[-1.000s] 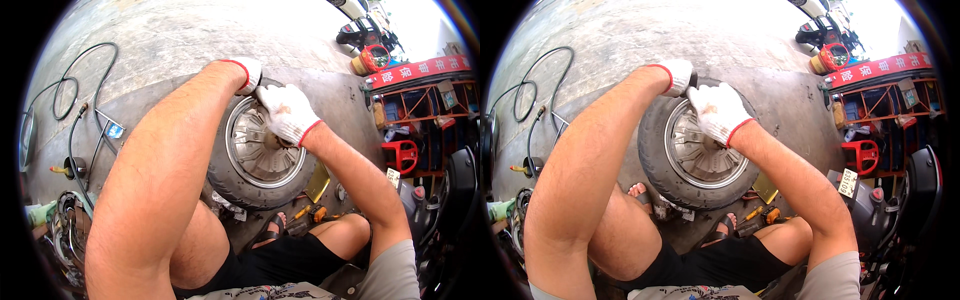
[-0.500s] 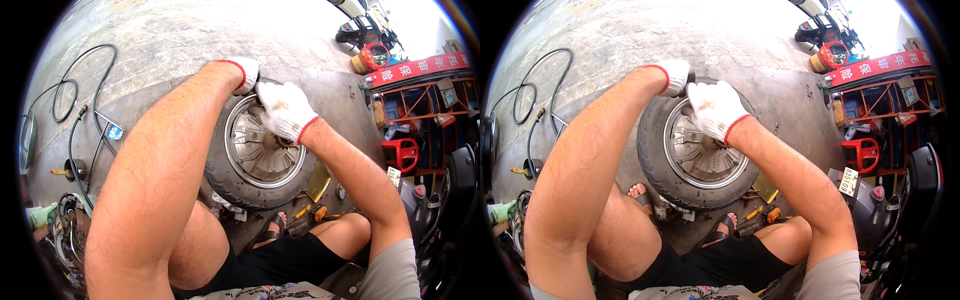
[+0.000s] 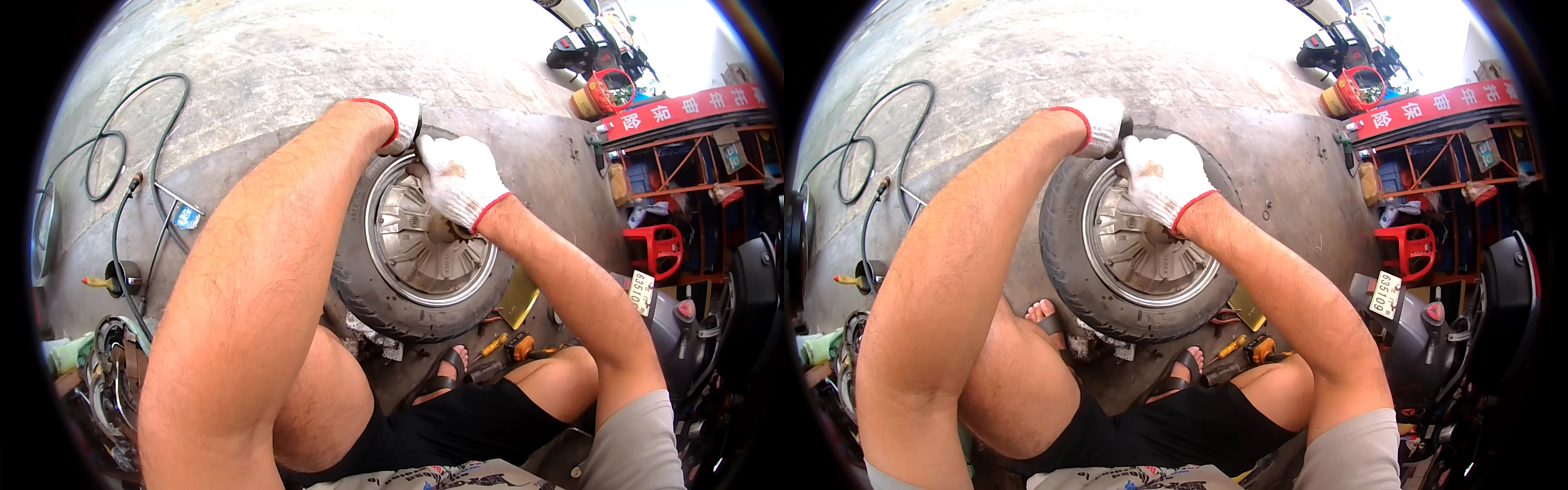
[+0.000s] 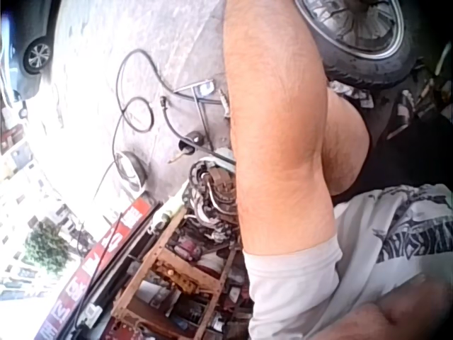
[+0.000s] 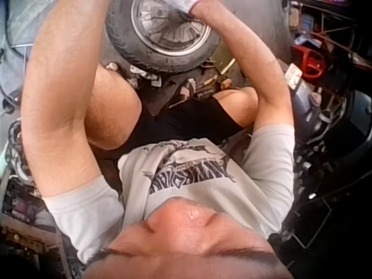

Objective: The person sits on the ground and uses a hammer and metal rod to strike the center hub of a motorcycle wheel. They then use a power drill to work on the hub area.

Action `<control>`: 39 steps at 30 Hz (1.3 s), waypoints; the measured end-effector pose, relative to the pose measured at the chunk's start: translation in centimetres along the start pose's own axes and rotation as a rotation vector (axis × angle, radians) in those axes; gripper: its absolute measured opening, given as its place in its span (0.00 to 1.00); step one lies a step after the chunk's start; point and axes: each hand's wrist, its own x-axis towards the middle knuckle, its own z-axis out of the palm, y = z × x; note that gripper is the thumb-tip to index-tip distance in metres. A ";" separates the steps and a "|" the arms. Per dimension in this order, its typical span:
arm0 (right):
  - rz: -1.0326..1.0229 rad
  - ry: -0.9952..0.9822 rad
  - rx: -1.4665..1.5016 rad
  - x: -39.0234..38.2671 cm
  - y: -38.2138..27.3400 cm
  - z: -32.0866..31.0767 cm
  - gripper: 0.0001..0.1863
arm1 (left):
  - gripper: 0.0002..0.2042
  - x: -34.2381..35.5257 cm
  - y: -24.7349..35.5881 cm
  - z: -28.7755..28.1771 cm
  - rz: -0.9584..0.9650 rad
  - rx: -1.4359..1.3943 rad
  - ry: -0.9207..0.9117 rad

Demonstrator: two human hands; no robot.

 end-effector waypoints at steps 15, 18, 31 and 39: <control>0.106 0.192 0.152 -0.1 1.3 -2.9 0.14 | 0.12 -0.3 0.4 -0.5 0.071 0.030 -0.017; 0.177 0.163 0.497 -2.5 2.1 -7.0 0.11 | 0.12 -0.1 -0.9 0.2 0.053 0.091 -0.001; 0.394 0.004 0.390 -21.4 7.6 -0.6 0.08 | 0.12 -0.9 0.5 0.5 0.079 0.003 -0.016; 0.346 -0.064 0.306 -21.1 5.8 0.8 0.09 | 0.14 -1.0 0.5 0.4 -0.012 0.108 -0.056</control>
